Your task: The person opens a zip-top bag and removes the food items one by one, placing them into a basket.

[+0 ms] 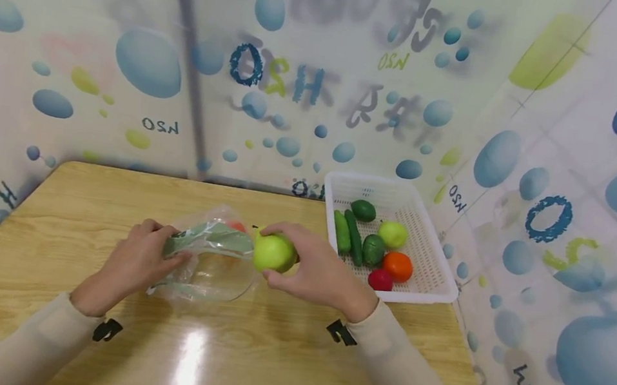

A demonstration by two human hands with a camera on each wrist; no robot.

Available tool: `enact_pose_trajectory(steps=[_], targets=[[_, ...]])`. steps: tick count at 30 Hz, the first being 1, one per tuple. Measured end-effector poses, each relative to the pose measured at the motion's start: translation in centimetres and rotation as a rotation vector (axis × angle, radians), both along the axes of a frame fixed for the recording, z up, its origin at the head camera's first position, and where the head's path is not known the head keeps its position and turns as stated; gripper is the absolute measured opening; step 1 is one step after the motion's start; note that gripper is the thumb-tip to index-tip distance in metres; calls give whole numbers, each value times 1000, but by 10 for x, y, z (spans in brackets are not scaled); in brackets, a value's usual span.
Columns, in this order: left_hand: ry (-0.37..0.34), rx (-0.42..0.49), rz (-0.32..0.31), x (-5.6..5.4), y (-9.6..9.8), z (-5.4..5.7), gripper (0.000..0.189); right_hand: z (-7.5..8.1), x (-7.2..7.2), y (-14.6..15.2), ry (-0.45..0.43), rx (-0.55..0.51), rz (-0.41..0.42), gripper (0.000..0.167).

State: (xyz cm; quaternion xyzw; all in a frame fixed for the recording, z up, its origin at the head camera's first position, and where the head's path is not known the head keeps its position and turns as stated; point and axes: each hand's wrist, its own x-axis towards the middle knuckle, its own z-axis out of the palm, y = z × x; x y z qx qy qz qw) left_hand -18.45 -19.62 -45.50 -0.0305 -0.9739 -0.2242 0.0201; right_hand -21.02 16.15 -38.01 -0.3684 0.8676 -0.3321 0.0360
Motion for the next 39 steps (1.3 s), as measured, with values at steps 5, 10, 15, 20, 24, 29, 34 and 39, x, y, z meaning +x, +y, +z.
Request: enact_pose_trajectory(steps=[5, 10, 15, 20, 24, 29, 34, 39], targets=[[-10, -1, 19, 3, -2, 1, 63, 4, -5, 18, 76, 46, -63, 63], [34, 0, -3, 3, -4, -1, 60, 5, -8, 38, 83, 95, -138, 66], [50, 0, -10, 3, -5, -4, 59, 6, -12, 54, 54, 146, -219, 64], [23, 11, -3, 3, -7, -3, 61, 7, -20, 65, 43, 204, -300, 64], [5, 20, -3, 3, -8, -1, 62, 6, -27, 76, 23, 264, -368, 61], [-4, 32, -8, 3, -10, 0, 63, 7, -33, 87, -8, 319, -417, 59], [-12, 36, -8, 4, -11, 1, 63, 4, -39, 95, -35, 387, -411, 54], [-19, 35, -8, 4, -10, 1, 62, -2, -42, 97, -67, 448, -383, 50]])
